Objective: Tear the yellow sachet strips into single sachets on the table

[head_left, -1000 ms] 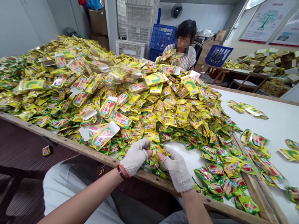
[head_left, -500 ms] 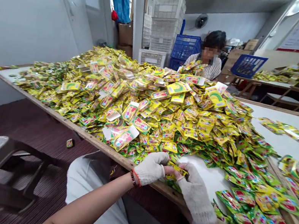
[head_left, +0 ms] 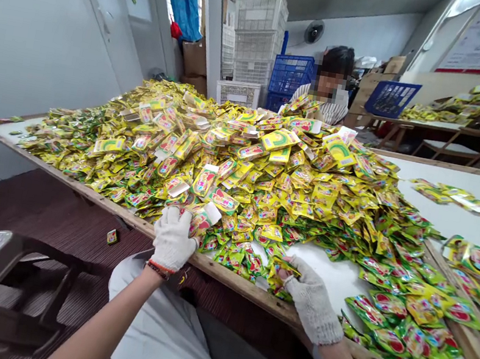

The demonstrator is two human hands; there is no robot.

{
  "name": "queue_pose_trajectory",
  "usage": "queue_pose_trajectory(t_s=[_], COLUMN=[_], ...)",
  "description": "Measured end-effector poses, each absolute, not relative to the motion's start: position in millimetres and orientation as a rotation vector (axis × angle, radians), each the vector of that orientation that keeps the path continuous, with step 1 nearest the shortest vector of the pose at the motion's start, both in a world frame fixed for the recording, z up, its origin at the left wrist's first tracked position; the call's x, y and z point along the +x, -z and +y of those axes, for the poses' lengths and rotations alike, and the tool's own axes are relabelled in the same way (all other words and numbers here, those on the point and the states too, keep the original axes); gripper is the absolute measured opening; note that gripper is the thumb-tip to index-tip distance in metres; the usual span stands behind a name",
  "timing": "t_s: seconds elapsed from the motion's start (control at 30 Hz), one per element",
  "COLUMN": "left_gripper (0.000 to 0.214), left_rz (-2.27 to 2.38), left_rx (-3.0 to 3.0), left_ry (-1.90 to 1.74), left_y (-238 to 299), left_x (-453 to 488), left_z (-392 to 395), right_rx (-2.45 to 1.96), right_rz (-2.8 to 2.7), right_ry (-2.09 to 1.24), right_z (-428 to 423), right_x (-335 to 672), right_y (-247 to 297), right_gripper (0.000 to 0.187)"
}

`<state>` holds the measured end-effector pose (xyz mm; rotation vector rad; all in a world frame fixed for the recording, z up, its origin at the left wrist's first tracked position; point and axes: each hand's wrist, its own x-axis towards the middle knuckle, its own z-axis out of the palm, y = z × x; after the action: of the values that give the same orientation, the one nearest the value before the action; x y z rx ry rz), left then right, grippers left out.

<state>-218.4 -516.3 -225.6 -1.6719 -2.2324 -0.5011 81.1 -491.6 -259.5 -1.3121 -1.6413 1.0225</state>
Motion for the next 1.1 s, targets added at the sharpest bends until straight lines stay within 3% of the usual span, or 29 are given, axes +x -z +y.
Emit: queue_pose_trajectory(t_s=[0.17,0.3,0.5,0.7,0.87,1.03,1.1], left_gripper=[0.061,0.059,0.061,0.062,0.057,0.060,0.060], left_rz=[-1.997,-1.875,-1.715,-1.660,-1.705,-1.621,-1.623], left_rx=[-2.157,-2.484,-2.608,-2.649,-2.630,-2.659,-2.664], left_ry=[0.730,0.770,0.654,0.695,0.795,0.664,0.633], left_y=[238.4,239.1,237.4,243.9,242.6,234.1,231.1], left_x=[-180.8,-142.0,-126.8,-117.3,-119.5,-111.2,-107.6], left_z=[-527.7,-529.4,-523.6,-523.1,-521.2,-523.8,-524.6], right_rx=[-1.326,-1.248,-1.282,-1.456,-1.316,-1.398,-1.380], right_rz=[-1.534,-1.702,-2.097,-2.134,-2.008,-2.003,-1.995], right_ry=[-0.879,-0.568,-0.644,-0.283,-0.769,-0.663,-0.862], right_z=[-508.2,-507.5,-496.0,-500.6,-509.1,-509.5,-510.4], right_x=[67.6,69.1,90.9,82.1,89.5,90.4,89.4], right_y=[247.9,239.6,224.6,223.1,220.4,217.3,217.2], right_gripper=[0.043,0.031,0.024,0.022,0.031,0.021,0.023])
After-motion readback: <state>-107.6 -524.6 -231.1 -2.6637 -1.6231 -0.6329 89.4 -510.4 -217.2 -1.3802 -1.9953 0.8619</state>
